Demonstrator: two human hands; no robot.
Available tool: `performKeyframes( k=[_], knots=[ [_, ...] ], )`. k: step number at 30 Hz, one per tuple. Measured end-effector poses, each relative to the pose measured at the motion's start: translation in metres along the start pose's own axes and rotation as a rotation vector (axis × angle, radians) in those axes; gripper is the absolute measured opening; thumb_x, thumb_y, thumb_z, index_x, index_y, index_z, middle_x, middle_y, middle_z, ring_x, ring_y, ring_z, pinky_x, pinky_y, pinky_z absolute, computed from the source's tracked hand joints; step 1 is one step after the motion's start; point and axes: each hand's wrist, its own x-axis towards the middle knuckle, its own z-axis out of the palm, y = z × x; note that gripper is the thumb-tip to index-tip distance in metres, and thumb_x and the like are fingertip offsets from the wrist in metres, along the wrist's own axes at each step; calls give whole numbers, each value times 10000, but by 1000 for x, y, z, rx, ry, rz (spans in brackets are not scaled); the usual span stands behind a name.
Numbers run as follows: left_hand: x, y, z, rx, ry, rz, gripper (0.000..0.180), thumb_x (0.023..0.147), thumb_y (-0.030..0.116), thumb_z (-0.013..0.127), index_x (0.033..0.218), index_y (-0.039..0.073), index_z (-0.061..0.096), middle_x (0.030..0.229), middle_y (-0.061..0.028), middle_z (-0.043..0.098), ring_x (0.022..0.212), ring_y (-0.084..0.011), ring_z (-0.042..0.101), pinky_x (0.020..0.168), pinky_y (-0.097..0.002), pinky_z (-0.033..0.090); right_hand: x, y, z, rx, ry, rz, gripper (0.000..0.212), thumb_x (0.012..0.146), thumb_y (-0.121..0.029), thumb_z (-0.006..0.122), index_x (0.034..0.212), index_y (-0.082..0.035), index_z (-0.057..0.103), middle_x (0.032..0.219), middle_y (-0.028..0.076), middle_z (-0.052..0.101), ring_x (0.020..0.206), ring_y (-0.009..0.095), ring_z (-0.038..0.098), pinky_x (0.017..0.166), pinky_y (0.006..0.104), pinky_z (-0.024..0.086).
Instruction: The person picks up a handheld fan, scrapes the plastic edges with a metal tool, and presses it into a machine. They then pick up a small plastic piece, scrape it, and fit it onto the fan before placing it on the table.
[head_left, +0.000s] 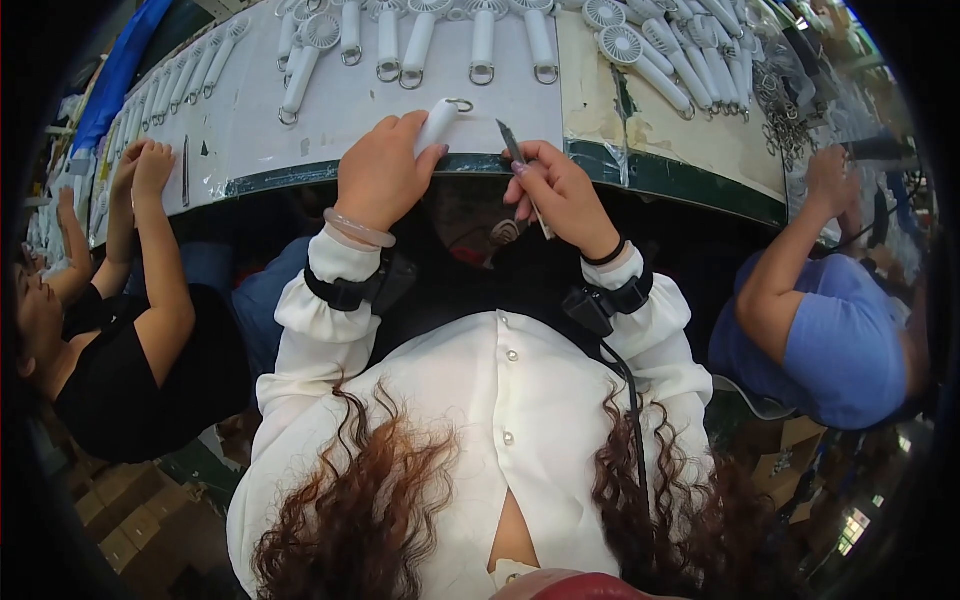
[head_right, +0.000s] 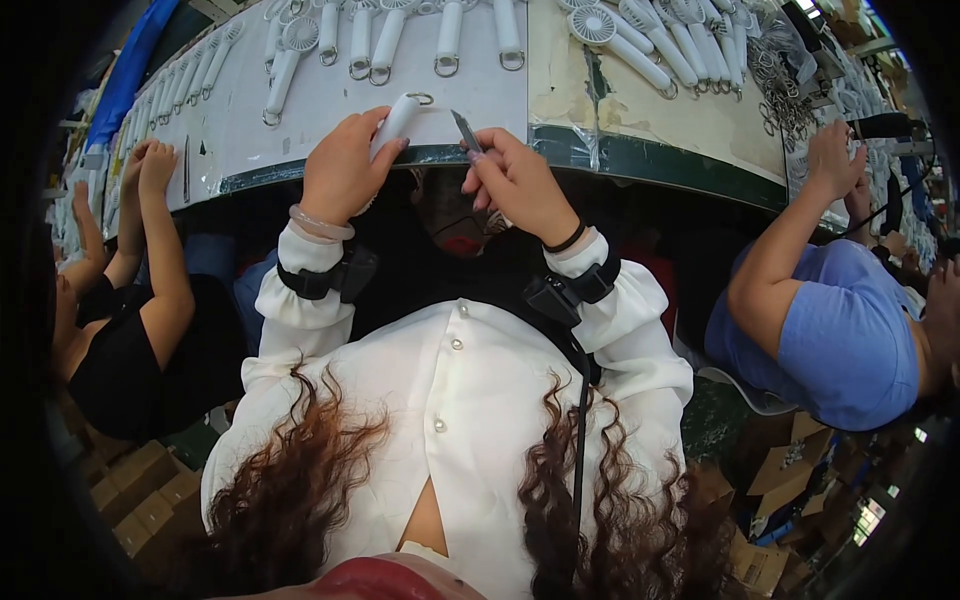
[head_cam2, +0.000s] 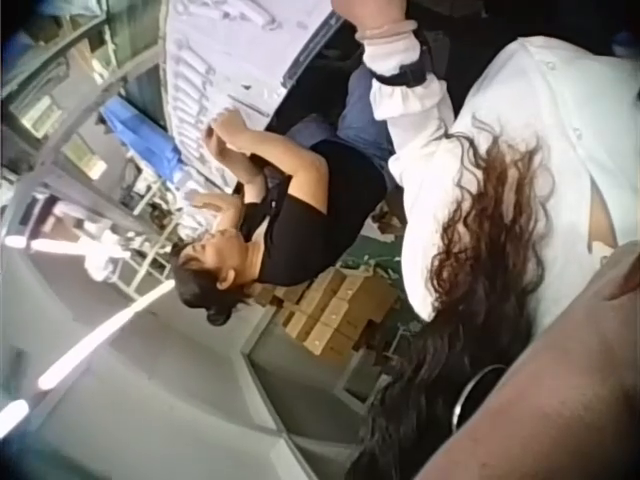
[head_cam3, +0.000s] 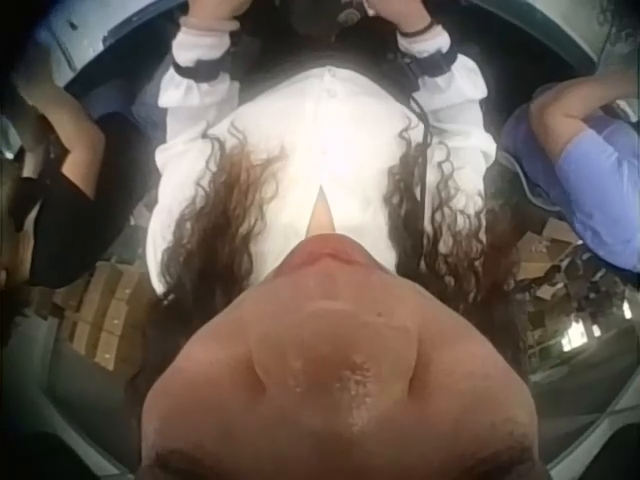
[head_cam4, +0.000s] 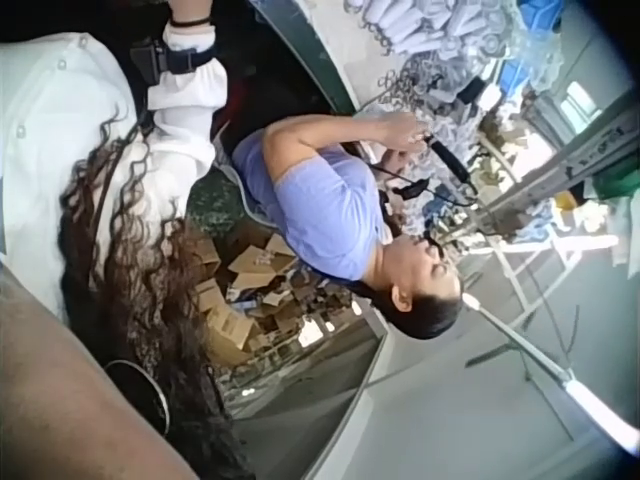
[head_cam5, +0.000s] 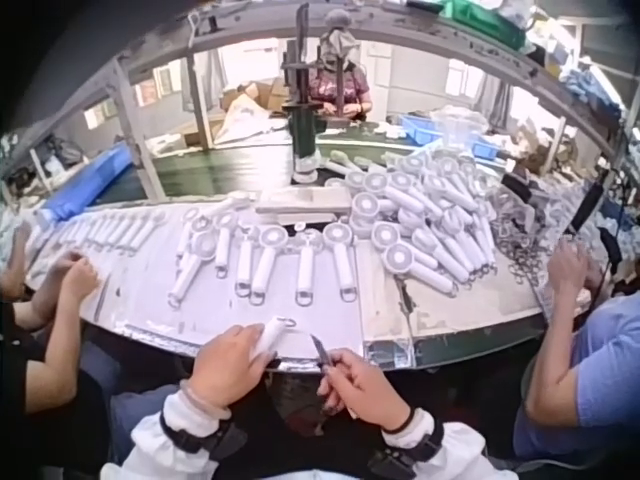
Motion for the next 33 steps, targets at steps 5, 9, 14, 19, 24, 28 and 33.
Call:
performKeyframes(
  k=[5, 9, 14, 19, 24, 28, 33],
  knots=[
    [4, -14, -9, -232, -31, -57, 390, 878, 286, 670, 1179, 42, 619, 887, -111, 663, 792, -209, 639, 700, -322, 503, 9, -1, -2, -583, 190, -475, 191, 992, -120, 474, 1135, -26, 559, 961, 94, 686, 861, 183, 664, 734, 294, 511],
    [4, -25, -24, -403, -17, -122, 393, 894, 278, 663, 1182, 15, 611, 835, -89, 648, 753, -160, 614, 681, -285, 491, 20, -1, 9, -957, 293, -811, 166, 991, -104, 467, 1098, -27, 567, 1017, 115, 691, 945, 241, 662, 804, 327, 500],
    [-3, -37, -27, -460, 21, -160, 402, 904, 283, 658, 1179, -4, 605, 828, -67, 644, 737, -142, 603, 666, -273, 484, 17, -6, 19, -820, 75, -762, 146, 976, -87, 477, 1072, -29, 571, 960, 124, 688, 900, 242, 664, 789, 314, 494],
    [-3, -24, -16, -430, -56, -132, 420, 854, 319, 679, 1164, 40, 628, 864, -131, 670, 743, -246, 644, 693, -335, 507, 2, -20, 5, -497, -9, -237, 149, 967, -93, 501, 1073, -31, 585, 877, 107, 681, 785, 193, 664, 687, 297, 497],
    [-4, -5, -9, -325, -59, -22, 397, 847, 302, 680, 1147, 46, 633, 936, -148, 676, 824, -305, 648, 729, -377, 509, 11, -16, 4, -632, 202, -394, 211, 947, -93, 541, 1143, -61, 611, 803, 70, 665, 660, 190, 640, 592, 296, 484],
    [-7, 2, -5, -256, -58, 8, 381, 841, 286, 682, 1142, 57, 632, 962, -153, 668, 852, -331, 641, 740, -402, 509, 30, -13, -1, -882, 347, -687, 278, 915, -83, 578, 1187, -115, 627, 788, 63, 649, 667, 232, 626, 595, 308, 484],
    [-11, 9, -6, -46, -45, 33, 387, 821, 251, 705, 1155, 73, 624, 932, -130, 633, 825, -318, 633, 718, -397, 514, 39, -6, 2, -944, 350, -695, 311, 865, -53, 618, 1161, -143, 653, 801, 55, 641, 711, 260, 623, 609, 316, 497]
  ],
)
